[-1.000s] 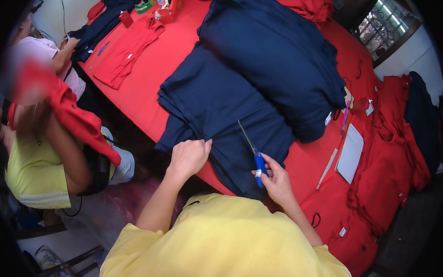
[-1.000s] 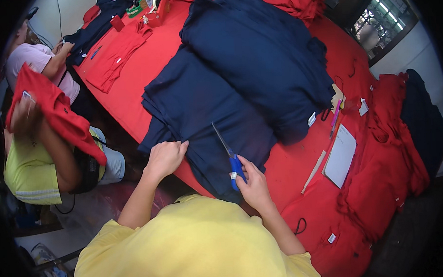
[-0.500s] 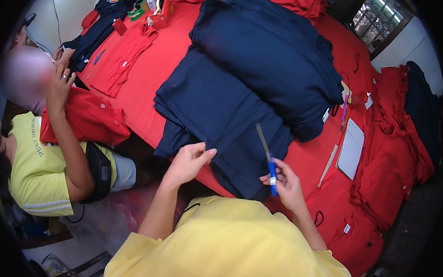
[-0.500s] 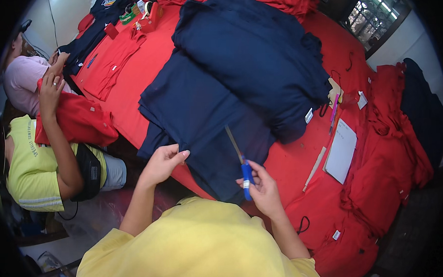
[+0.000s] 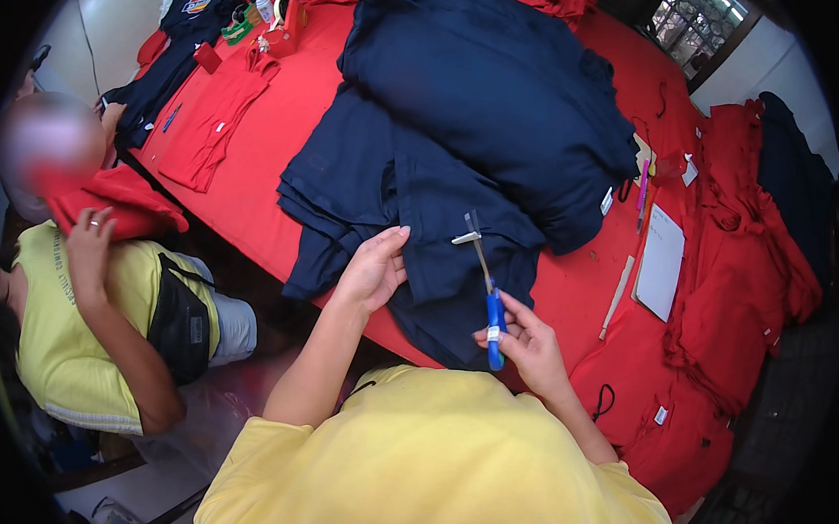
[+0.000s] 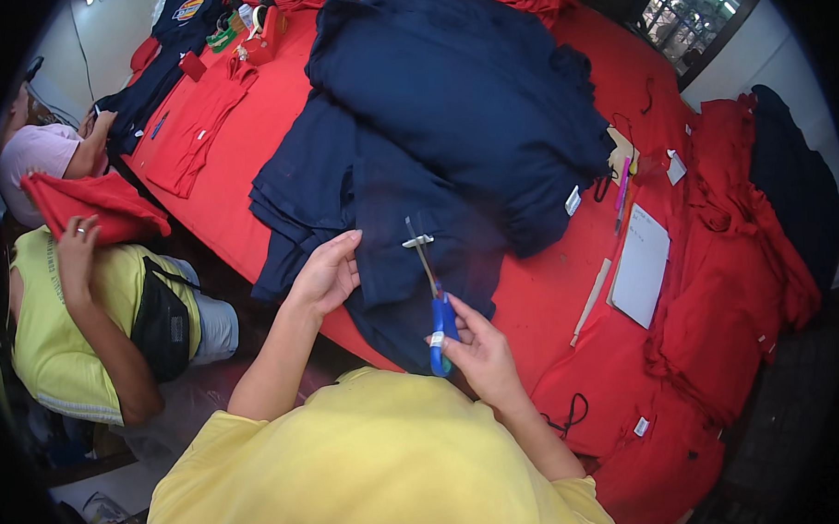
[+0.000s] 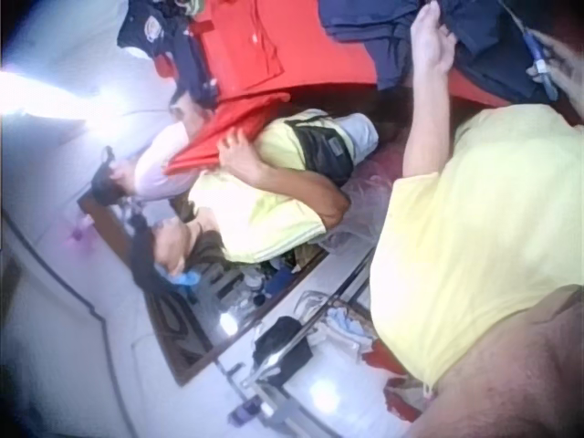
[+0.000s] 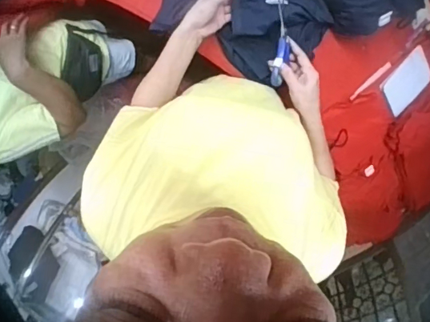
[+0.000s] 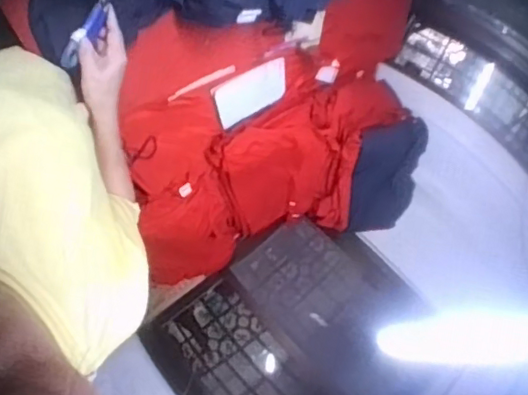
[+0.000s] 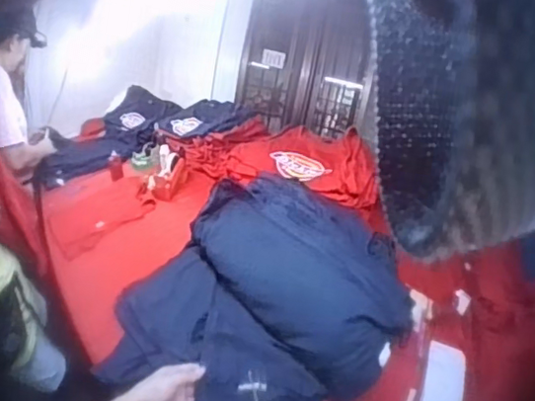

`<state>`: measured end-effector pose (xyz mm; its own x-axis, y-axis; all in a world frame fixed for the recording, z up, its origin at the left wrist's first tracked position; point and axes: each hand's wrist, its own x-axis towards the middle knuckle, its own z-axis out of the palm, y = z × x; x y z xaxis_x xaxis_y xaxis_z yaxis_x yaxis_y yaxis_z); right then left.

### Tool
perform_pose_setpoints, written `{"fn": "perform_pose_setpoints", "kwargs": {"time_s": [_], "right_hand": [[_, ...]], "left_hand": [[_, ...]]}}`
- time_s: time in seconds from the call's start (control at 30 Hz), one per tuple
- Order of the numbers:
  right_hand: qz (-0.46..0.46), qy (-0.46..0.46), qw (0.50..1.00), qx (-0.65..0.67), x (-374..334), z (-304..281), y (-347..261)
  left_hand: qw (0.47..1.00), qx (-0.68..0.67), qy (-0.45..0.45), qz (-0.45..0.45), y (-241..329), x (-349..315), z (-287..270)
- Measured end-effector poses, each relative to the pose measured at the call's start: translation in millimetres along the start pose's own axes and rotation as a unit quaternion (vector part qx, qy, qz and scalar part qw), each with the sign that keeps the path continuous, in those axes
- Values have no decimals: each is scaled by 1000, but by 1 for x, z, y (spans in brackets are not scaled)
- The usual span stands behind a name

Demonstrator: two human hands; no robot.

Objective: The person uses shears to trim loose threads from a stack of navy blue shirts on a work table, moving each shirt aside after trimming it.

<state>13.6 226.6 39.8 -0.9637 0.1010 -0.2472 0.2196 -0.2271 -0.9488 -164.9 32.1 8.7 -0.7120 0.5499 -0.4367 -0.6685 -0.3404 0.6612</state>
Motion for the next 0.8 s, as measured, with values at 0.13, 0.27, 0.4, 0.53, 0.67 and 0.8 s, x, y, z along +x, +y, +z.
{"fn": "perform_pose_setpoints", "kwargs": {"time_s": [0.13,0.27,0.4,0.53,0.67,0.8], "right_hand": [[-78,-2,960,-268,-1,6,11],[-109,-4,921,-374,-8,14,2],[-126,3,919,-373,-15,15,2],[-162,12,917,-363,-17,18,-1],[-171,11,923,-345,-17,17,1],[-114,0,966,-230,-18,18,7]], "left_hand": [[1000,14,5,10,2,-3,5],[999,19,-13,34,6,-17,14],[997,26,-23,65,5,-32,33],[996,30,-25,78,-3,-36,36],[995,28,-33,87,-4,-44,47],[994,28,-49,93,-6,-45,44]]}}
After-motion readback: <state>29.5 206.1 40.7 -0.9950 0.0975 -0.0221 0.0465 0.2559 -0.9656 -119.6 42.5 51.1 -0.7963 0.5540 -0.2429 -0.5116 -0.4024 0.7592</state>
